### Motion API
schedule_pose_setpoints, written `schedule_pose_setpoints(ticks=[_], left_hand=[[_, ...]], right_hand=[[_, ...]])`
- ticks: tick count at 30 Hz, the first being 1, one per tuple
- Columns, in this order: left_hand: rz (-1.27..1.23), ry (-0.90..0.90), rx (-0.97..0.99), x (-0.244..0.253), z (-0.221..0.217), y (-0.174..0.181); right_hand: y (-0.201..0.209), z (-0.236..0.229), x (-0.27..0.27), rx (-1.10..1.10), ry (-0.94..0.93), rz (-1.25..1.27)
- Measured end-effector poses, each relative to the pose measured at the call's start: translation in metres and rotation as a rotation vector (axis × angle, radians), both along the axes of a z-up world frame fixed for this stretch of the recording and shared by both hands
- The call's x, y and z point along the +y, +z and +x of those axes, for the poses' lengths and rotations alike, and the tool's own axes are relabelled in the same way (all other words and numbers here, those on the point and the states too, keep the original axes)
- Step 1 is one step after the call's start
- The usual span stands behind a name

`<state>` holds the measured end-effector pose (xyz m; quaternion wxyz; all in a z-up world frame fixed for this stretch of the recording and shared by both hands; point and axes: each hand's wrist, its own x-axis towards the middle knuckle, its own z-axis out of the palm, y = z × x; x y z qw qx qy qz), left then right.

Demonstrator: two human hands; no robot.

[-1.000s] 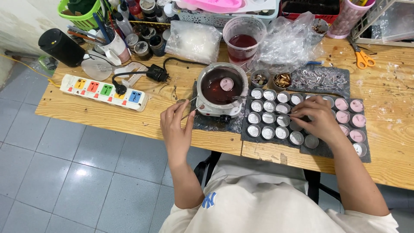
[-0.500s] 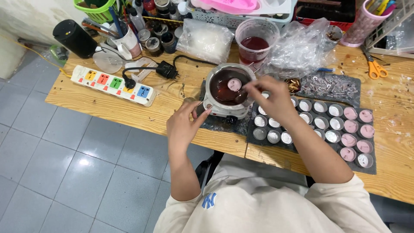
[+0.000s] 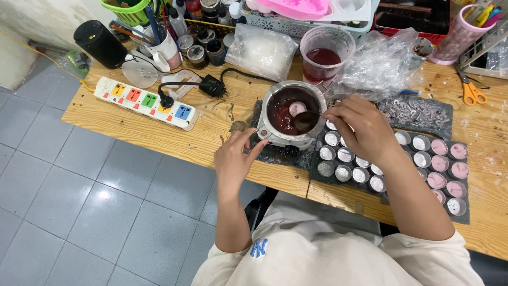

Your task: Pouring melted red wax from a melting pot into small tea light candle molds using a spoon.

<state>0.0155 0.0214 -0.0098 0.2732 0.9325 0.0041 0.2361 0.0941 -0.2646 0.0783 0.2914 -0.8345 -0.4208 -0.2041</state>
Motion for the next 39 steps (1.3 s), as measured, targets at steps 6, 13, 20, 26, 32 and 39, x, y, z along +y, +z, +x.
schedule_pose_setpoints(ticks=[6, 13, 20, 26, 32, 39], left_hand=[[0.013, 0.003, -0.026, -0.003, -0.002, -0.003], [0.012, 0.009, -0.052, -0.006, -0.005, 0.005], [-0.028, 0.012, -0.009, -0.005, -0.003, 0.006], [-0.055, 0.015, 0.043, -0.005, -0.002, 0.009], [-0.062, 0.015, 0.042, -0.005, -0.002, 0.009], [-0.064, 0.029, 0.063, -0.006, -0.003, 0.013]], right_hand=[[-0.04, 0.006, 0.0, 0.026, -0.126, 0.186], [-0.093, 0.026, 0.0, 0.729, -0.248, 0.577], [-0.081, 0.031, -0.005, 0.652, -0.226, 0.717], [-0.038, 0.018, 0.0, 0.143, -0.228, 0.394], [-0.033, 0.015, 0.001, -0.086, -0.052, 0.193], [-0.032, 0.008, 0.008, -0.109, -0.055, 0.027]])
